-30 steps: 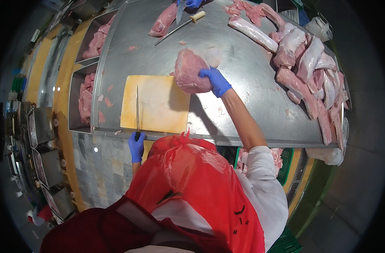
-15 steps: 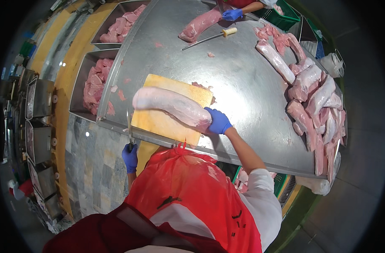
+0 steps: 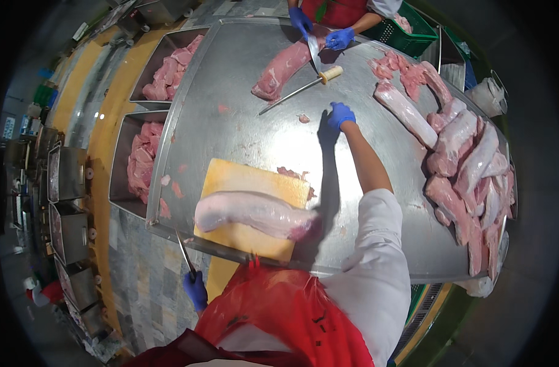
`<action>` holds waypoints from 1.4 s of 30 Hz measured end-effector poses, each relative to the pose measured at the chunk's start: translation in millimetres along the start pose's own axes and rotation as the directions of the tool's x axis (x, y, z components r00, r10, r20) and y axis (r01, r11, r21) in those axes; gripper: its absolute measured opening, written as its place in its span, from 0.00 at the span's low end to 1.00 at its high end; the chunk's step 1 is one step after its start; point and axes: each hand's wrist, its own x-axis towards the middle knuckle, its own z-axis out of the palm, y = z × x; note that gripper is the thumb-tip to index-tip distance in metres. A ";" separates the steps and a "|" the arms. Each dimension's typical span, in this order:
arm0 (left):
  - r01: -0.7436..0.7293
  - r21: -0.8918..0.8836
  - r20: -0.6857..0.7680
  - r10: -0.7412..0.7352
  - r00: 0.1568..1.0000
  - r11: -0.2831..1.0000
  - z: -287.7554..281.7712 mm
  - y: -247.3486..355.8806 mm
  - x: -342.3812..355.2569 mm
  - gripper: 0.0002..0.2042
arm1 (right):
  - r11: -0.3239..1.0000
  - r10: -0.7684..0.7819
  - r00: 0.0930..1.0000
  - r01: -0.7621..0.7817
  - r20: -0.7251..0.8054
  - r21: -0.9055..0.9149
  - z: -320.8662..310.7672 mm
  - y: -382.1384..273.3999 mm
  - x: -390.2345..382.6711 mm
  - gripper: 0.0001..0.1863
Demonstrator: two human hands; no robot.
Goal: The person trims fat and sinew from large cuts of raw meat using a knife on a yellow cutting board. They separate the trimmed meat from the fat and place the pieces into a metal tray. The person handles multiple cuts of meat sequentially, repositioning them as needed.
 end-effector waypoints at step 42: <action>-0.215 0.117 0.086 0.206 0.975 0.969 12.6 25.2 -19.1 0.11 | 0.982 0.151 0.980 -0.134 -0.133 0.133 43.1 1.5 -240.3 0.42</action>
